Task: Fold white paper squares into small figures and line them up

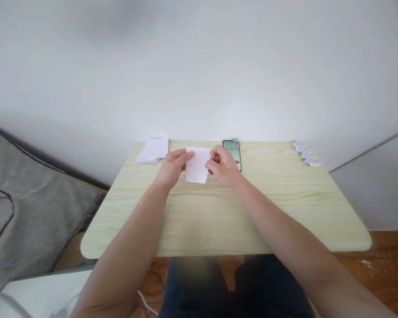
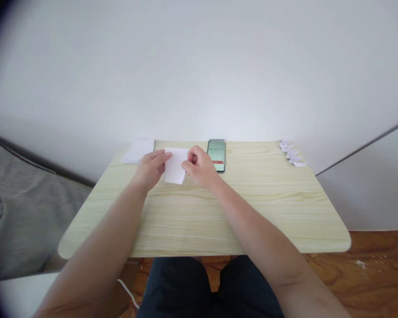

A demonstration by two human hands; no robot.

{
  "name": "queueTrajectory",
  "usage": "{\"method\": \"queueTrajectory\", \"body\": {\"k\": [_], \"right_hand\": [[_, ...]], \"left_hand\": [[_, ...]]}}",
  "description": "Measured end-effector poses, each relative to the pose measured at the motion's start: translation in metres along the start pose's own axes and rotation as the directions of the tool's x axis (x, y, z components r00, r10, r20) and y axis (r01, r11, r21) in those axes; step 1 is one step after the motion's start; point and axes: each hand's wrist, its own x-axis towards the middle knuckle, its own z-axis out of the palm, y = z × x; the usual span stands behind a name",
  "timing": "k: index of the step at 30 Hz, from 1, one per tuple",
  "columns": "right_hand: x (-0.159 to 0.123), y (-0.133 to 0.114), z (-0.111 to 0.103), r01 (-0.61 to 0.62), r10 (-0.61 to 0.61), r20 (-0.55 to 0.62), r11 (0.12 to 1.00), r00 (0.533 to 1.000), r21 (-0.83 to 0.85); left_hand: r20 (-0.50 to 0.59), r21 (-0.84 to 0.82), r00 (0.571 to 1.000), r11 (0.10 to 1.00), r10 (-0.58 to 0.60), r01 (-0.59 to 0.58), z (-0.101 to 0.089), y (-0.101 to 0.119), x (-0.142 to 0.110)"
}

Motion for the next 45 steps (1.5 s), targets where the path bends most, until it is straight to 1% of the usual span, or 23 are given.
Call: {"method": "queueTrajectory", "body": {"k": [2, 3, 5, 7, 10, 12, 14, 17, 21, 25, 29, 32, 34, 36, 37, 39, 41, 42, 45], "right_hand": [[-0.018, -0.003, -0.022, -0.019, 0.019, -0.031, 1.000, 0.999, 0.000], [-0.026, -0.005, -0.032, -0.038, 0.039, -0.046, 0.999, 0.998, 0.025], [-0.039, -0.010, -0.050, -0.090, 0.096, -0.062, 0.992, 0.993, 0.092], [-0.047, -0.014, -0.064, -0.131, 0.135, -0.040, 0.987, 0.990, 0.095], [-0.052, -0.017, -0.080, -0.127, 0.139, -0.101, 0.985, 0.985, 0.116], [-0.052, -0.015, -0.089, -0.131, 0.153, -0.113, 0.975, 0.982, 0.181], [-0.050, -0.011, -0.097, -0.144, 0.171, -0.094, 0.958, 0.981, 0.247], [-0.050, -0.005, -0.105, -0.153, 0.185, -0.088, 0.944, 0.979, 0.291], [-0.054, -0.004, -0.107, -0.168, 0.203, -0.069, 0.926, 0.977, 0.339], [-0.058, -0.006, -0.104, -0.156, 0.174, -0.012, 0.910, 0.985, 0.385], [-0.059, -0.007, -0.103, -0.167, 0.184, -0.003, 0.898, 0.983, 0.406], [-0.059, -0.007, -0.103, -0.185, 0.196, 0.012, 0.901, 0.981, 0.392], [-0.060, -0.006, -0.103, -0.172, 0.178, 0.012, 0.930, 0.984, 0.325], [-0.061, -0.006, -0.104, -0.138, 0.137, 0.017, 0.970, 0.990, 0.201], [-0.061, -0.005, -0.104, -0.122, 0.119, 0.030, 0.983, 0.992, 0.136], [-0.062, -0.004, -0.104, -0.095, 0.091, 0.067, 0.994, 0.994, 0.055], [-0.062, -0.001, -0.104, -0.086, 0.081, 0.091, 0.995, 0.993, 0.055], [-0.062, 0.000, -0.103, -0.091, 0.083, 0.094, 0.993, 0.992, 0.076], [-0.060, 0.002, -0.102, -0.142, 0.130, 0.080, 0.974, 0.988, 0.178]], "left_hand": [[0.080, -0.023, 0.997, 1.000, -0.006, 0.007, 0.027, 0.002, -0.008], [0.090, -0.022, 0.996, 1.000, 0.001, 0.001, 0.039, 0.004, -0.011], [0.074, -0.012, 0.996, 0.998, 0.055, -0.054, 0.062, 0.010, -0.014], [0.069, -0.044, 0.993, 0.994, 0.101, -0.098, 0.081, 0.014, -0.015], [0.092, -0.085, 0.986, 0.987, 0.142, -0.135, 0.101, 0.016, -0.014], [0.105, -0.116, 0.981, 0.982, 0.161, -0.148, 0.108, 0.012, -0.015], [0.083, -0.129, 0.982, 0.979, 0.167, -0.156, 0.111, 0.006, -0.018], [0.027, -0.098, 0.985, 0.981, 0.170, -0.167, 0.111, -0.001, -0.024], [0.001, -0.118, 0.987, 0.980, 0.160, -0.159, 0.113, 0.002, -0.031], [0.049, -0.178, 0.991, 0.977, 0.124, -0.113, 0.115, 0.009, -0.038], [0.082, -0.211, 0.994, 0.976, 0.078, -0.059, 0.111, 0.009, -0.039], [0.155, -0.245, 0.987, 0.969, 0.048, -0.008, 0.107, 0.007, -0.034], [0.192, -0.212, 0.981, 0.976, -0.005, 0.046, 0.104, 0.005, -0.029], [0.201, -0.101, 0.977, 0.990, -0.074, 0.096, 0.101, 0.004, -0.024], [0.228, -0.030, 0.967, 0.992, -0.114, 0.124, 0.100, 0.003, -0.023], [0.311, 0.086, 0.930, 0.981, -0.195, 0.177, 0.099, 0.003, -0.022], [0.365, 0.124, 0.900, 0.971, -0.237, 0.205, 0.100, 0.004, -0.024], [0.369, 0.121, 0.899, 0.971, -0.237, 0.206, 0.100, 0.004, -0.025], [0.317, 0.094, 0.930, 0.982, -0.187, 0.166, 0.104, 0.004, -0.028]]}}
